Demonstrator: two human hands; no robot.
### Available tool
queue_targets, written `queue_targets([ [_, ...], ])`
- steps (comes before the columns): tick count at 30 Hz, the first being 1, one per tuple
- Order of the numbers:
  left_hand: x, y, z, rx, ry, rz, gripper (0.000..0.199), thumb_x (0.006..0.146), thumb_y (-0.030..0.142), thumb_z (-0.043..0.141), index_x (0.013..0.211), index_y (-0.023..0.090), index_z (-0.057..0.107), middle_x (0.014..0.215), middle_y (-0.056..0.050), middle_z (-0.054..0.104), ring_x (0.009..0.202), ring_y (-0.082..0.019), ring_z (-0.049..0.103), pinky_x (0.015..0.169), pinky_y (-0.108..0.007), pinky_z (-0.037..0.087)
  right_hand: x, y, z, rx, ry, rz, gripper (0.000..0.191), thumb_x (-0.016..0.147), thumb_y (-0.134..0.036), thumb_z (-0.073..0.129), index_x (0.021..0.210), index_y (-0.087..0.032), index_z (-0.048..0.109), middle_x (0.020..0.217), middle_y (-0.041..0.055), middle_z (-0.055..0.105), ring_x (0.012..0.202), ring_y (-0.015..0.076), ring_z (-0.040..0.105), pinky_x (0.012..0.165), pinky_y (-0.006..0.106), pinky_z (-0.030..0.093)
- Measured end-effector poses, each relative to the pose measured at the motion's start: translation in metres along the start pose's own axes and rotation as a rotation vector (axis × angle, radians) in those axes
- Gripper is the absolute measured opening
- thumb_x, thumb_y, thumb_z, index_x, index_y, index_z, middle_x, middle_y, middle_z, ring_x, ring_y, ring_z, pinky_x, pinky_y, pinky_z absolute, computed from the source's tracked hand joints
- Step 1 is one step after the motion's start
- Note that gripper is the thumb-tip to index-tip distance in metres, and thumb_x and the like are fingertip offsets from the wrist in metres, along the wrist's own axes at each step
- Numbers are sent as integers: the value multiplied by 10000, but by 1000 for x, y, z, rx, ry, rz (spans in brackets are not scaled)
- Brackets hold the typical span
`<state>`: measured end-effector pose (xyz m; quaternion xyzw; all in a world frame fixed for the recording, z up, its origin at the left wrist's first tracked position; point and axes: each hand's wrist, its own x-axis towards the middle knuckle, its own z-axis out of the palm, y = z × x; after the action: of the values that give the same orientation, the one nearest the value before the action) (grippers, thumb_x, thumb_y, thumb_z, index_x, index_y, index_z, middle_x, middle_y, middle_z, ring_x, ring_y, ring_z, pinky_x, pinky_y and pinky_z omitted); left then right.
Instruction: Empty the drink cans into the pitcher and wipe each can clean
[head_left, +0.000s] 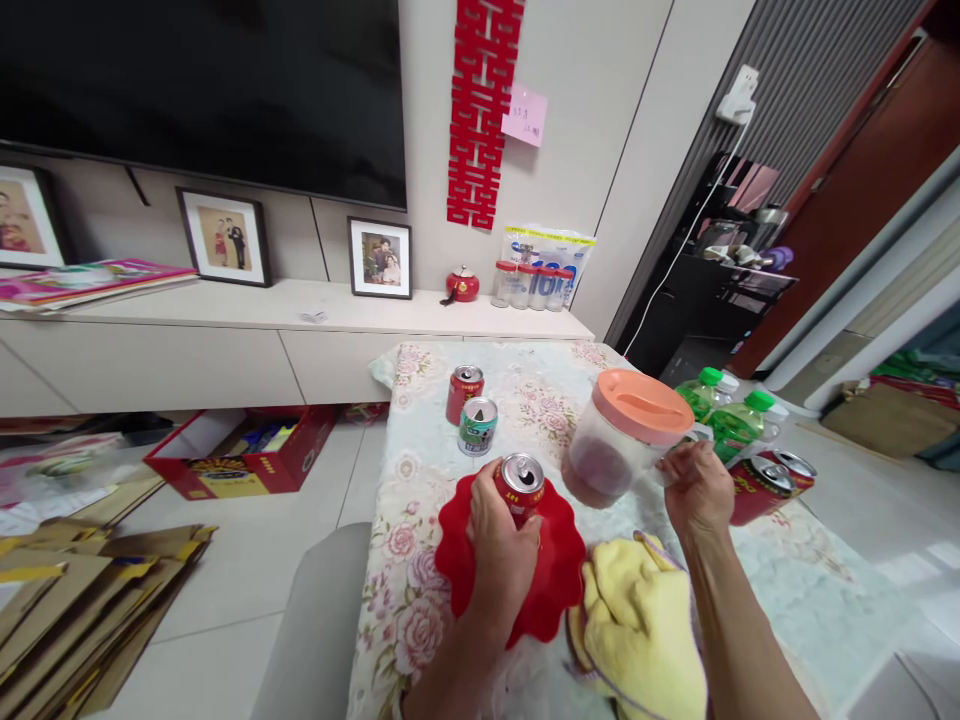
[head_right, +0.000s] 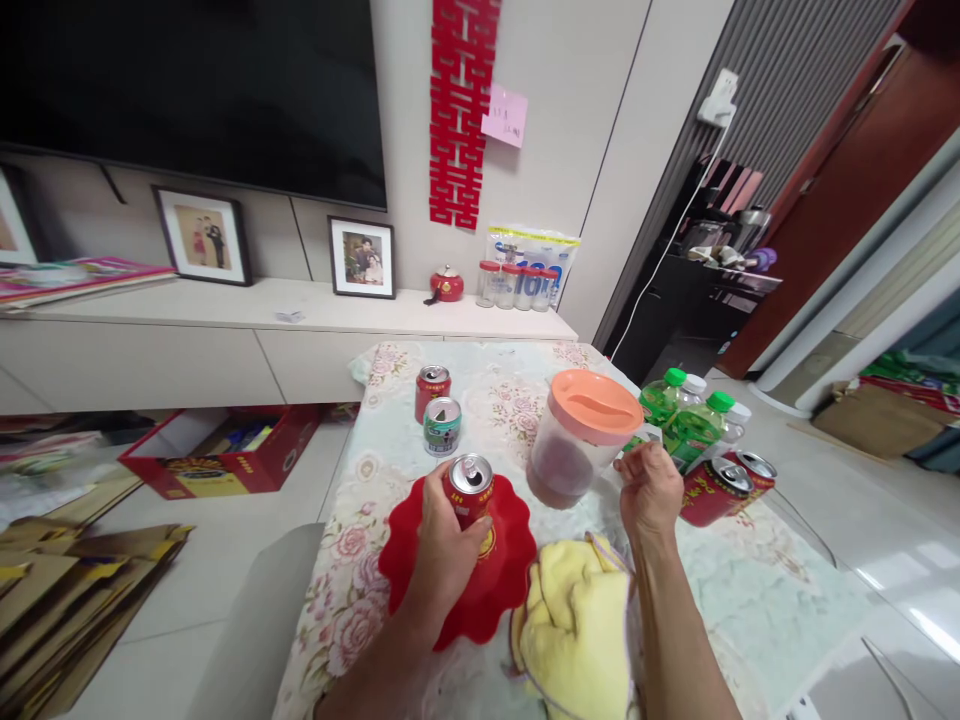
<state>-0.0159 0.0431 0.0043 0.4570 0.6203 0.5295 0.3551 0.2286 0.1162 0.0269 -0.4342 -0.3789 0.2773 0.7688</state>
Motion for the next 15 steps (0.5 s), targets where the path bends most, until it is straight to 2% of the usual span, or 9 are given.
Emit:
queue_targets([
  [5,-3,0,2,60,33,24,690,700,-24,645,1309,233,448,1372,-118,581,1371,-337,524,1139,-533,392,-1,-9,13,43,-11,-21,528,744,-524,789,569,-224,391,480,-117,297,419,54,253,428,228,271],
  [15,-4,6,0,132,5,-25,719,742,30,695,1365,243,404,1415,-113,563,1402,-322,492,1138,-492,372,9,-60,10,-12,-112,-36,509,677,-418,832,504,-210,401,449,-101,289,408,51,252,397,234,236],
])
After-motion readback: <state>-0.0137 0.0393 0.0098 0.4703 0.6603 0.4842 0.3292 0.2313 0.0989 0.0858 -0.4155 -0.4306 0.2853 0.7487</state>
